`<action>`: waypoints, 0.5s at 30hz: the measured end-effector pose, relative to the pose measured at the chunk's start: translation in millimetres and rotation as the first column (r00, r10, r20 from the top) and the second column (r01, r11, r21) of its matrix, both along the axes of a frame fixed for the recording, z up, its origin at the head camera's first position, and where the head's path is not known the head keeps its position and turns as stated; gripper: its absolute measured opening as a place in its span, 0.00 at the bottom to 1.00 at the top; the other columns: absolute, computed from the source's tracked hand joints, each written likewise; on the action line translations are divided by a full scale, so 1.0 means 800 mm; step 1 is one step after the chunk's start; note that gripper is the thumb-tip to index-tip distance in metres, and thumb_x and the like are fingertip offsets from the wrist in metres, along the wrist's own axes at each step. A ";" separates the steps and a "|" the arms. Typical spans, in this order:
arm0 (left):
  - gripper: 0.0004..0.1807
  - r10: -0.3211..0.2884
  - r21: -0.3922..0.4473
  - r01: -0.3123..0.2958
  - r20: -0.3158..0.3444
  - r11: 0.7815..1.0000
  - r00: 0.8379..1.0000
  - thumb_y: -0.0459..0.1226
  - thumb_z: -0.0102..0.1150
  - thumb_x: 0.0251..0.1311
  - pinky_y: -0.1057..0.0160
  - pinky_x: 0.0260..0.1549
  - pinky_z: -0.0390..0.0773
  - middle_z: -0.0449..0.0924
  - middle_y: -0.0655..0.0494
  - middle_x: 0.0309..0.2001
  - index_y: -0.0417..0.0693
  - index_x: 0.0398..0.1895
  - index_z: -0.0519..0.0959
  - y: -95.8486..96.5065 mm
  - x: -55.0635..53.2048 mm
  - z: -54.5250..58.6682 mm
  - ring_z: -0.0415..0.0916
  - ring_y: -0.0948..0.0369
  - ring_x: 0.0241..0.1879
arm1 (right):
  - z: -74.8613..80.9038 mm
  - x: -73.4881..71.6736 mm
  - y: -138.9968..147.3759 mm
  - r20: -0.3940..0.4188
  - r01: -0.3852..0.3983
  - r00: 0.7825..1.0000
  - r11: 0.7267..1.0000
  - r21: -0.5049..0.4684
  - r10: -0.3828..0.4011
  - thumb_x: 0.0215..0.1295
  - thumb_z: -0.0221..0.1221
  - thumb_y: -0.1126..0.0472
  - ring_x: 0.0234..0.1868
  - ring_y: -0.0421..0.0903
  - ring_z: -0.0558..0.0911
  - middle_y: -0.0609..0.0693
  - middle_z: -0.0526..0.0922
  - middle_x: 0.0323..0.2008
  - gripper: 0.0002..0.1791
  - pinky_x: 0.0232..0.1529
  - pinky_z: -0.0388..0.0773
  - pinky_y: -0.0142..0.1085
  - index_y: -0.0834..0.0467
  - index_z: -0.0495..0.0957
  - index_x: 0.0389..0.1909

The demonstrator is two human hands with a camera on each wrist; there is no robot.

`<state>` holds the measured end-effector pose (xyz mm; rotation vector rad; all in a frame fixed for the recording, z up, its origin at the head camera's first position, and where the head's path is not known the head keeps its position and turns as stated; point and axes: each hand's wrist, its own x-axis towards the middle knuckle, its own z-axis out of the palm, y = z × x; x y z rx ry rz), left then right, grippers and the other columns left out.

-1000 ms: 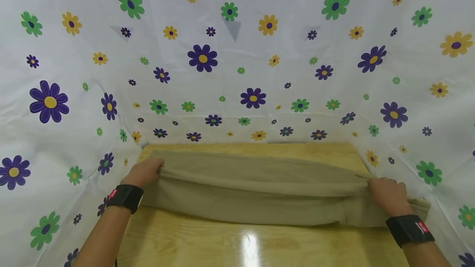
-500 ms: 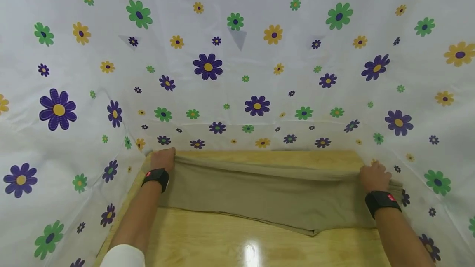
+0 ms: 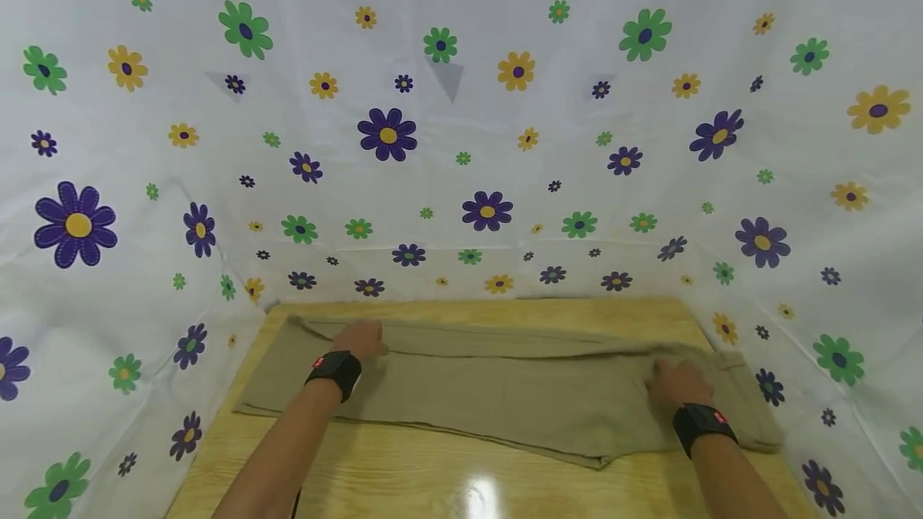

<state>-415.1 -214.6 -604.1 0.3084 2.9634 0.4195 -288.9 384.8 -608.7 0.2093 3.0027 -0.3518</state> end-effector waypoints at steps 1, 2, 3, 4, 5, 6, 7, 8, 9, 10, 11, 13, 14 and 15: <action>0.10 -0.024 0.007 0.024 0.011 1.000 1.000 0.42 0.65 0.56 0.53 0.26 0.73 0.76 0.53 0.28 0.46 0.30 0.75 0.005 0.002 -0.006 0.73 0.54 0.27 | 0.000 -0.001 -0.002 0.039 0.005 0.999 1.000 -0.011 -0.004 0.69 0.53 0.43 0.50 0.78 0.70 0.78 0.70 0.50 0.30 0.34 0.71 0.68 0.61 0.71 0.61; 0.11 -0.043 0.025 0.042 0.025 0.999 0.999 0.42 0.66 0.55 0.55 0.25 0.72 0.75 0.54 0.28 0.46 0.29 0.75 0.012 0.005 -0.010 0.72 0.56 0.27 | 0.000 -0.001 -0.005 0.054 0.024 0.998 0.999 -0.030 -0.023 0.68 0.52 0.38 0.52 0.79 0.67 0.79 0.68 0.53 0.35 0.35 0.69 0.70 0.60 0.68 0.64; 0.11 -0.062 0.052 0.060 0.040 0.997 0.997 0.42 0.65 0.56 0.56 0.24 0.71 0.74 0.54 0.27 0.46 0.28 0.75 0.018 0.009 -0.013 0.71 0.56 0.26 | -0.002 -0.003 -0.009 0.044 0.030 0.999 0.999 -0.028 -0.029 0.67 0.51 0.37 0.53 0.79 0.67 0.78 0.67 0.54 0.36 0.36 0.68 0.71 0.60 0.68 0.64; 0.11 -0.090 0.070 0.086 0.048 0.994 0.995 0.42 0.65 0.56 0.57 0.24 0.70 0.74 0.55 0.26 0.47 0.26 0.75 0.024 0.013 -0.017 0.70 0.57 0.25 | -0.004 -0.006 -0.013 0.037 0.030 0.999 0.999 -0.032 -0.029 0.67 0.51 0.37 0.53 0.80 0.66 0.79 0.67 0.53 0.36 0.36 0.67 0.72 0.61 0.69 0.63; 0.11 -0.121 0.095 0.115 0.058 0.989 0.991 0.42 0.64 0.57 0.59 0.23 0.69 0.72 0.56 0.25 0.48 0.25 0.74 0.029 0.019 -0.022 0.68 0.59 0.24 | -0.009 -0.008 -0.018 0.014 0.019 1.000 0.999 -0.025 -0.018 0.67 0.51 0.38 0.52 0.80 0.67 0.78 0.68 0.52 0.34 0.35 0.67 0.72 0.61 0.71 0.61; 0.10 -0.160 0.113 0.153 0.057 0.982 0.985 0.41 0.63 0.58 0.60 0.22 0.68 0.71 0.57 0.25 0.49 0.25 0.73 0.035 0.025 -0.027 0.67 0.60 0.23 | -0.020 -0.009 -0.023 -0.028 -0.005 1.000 1.000 -0.007 0.005 0.67 0.52 0.41 0.50 0.79 0.68 0.77 0.70 0.50 0.31 0.35 0.67 0.72 0.61 0.73 0.58; 0.10 -0.202 0.139 0.193 0.050 0.971 0.978 0.40 0.63 0.58 0.60 0.22 0.67 0.71 0.58 0.24 0.49 0.24 0.73 0.042 0.030 -0.033 0.66 0.60 0.23 | -0.030 -0.011 -0.028 -0.080 -0.038 0.996 0.999 0.021 0.040 0.67 0.54 0.43 0.49 0.77 0.70 0.76 0.71 0.48 0.28 0.35 0.68 0.71 0.62 0.75 0.55; 0.10 -0.235 0.146 0.227 0.040 0.963 0.971 0.40 0.62 0.59 0.61 0.22 0.66 0.70 0.59 0.23 0.51 0.23 0.72 0.047 0.035 -0.038 0.65 0.62 0.22 | -0.039 -0.012 -0.034 -0.143 -0.089 0.985 0.993 0.074 0.099 0.67 0.54 0.46 0.45 0.74 0.73 0.74 0.74 0.44 0.24 0.34 0.71 0.68 0.63 0.77 0.50; 0.11 -0.270 0.153 0.265 0.011 0.952 0.963 0.40 0.61 0.59 0.62 0.22 0.66 0.69 0.60 0.23 0.52 0.22 0.72 0.053 0.039 -0.045 0.64 0.62 0.22 | -0.047 -0.014 -0.043 -0.182 -0.119 0.974 0.986 0.117 0.139 0.66 0.55 0.50 0.43 0.72 0.75 0.72 0.76 0.42 0.20 0.34 0.72 0.66 0.63 0.78 0.48; 0.11 -0.300 0.153 0.301 -0.032 0.941 0.953 0.40 0.60 0.61 0.62 0.22 0.65 0.68 0.60 0.24 0.52 0.23 0.72 0.058 0.043 -0.051 0.64 0.62 0.23 | -0.053 -0.016 -0.050 -0.214 -0.156 0.959 0.976 0.153 0.187 0.67 0.55 0.52 0.42 0.71 0.76 0.71 0.76 0.41 0.18 0.34 0.73 0.64 0.63 0.79 0.47; 0.10 -0.312 0.142 0.319 -0.075 0.937 0.947 0.40 0.60 0.61 0.61 0.23 0.66 0.69 0.60 0.25 0.52 0.24 0.72 0.063 0.044 -0.057 0.65 0.62 0.24 | -0.056 -0.017 -0.059 -0.242 -0.190 0.943 0.965 0.180 0.230 0.68 0.54 0.54 0.41 0.69 0.76 0.69 0.76 0.40 0.17 0.35 0.74 0.63 0.62 0.79 0.47; 0.06 -0.327 0.071 0.344 -0.183 0.936 0.927 0.40 0.61 0.61 0.59 0.27 0.70 0.71 0.57 0.29 0.51 0.30 0.75 0.073 0.043 -0.066 0.69 0.59 0.29 | -0.050 -0.022 -0.076 -0.273 -0.231 0.920 0.952 0.200 0.281 0.70 0.53 0.56 0.42 0.67 0.77 0.68 0.77 0.40 0.15 0.37 0.75 0.61 0.62 0.79 0.48; 0.05 -0.323 0.026 0.337 -0.222 0.941 0.920 0.40 0.62 0.61 0.57 0.31 0.73 0.73 0.55 0.34 0.52 0.36 0.76 0.077 0.041 -0.070 0.72 0.57 0.33 | -0.043 -0.025 -0.082 -0.258 -0.248 0.922 0.952 0.182 0.289 0.71 0.52 0.58 0.43 0.68 0.76 0.68 0.76 0.41 0.15 0.39 0.74 0.61 0.63 0.78 0.49; 0.10 -0.316 0.003 0.327 -0.251 0.945 0.915 0.41 0.63 0.60 0.53 0.36 0.75 0.75 0.51 0.39 0.50 0.43 0.77 0.082 0.038 -0.073 0.74 0.53 0.39 | -0.036 -0.029 -0.087 -0.221 -0.248 0.936 0.959 0.135 0.273 0.71 0.51 0.58 0.47 0.70 0.75 0.70 0.75 0.45 0.16 0.41 0.73 0.63 0.63 0.76 0.53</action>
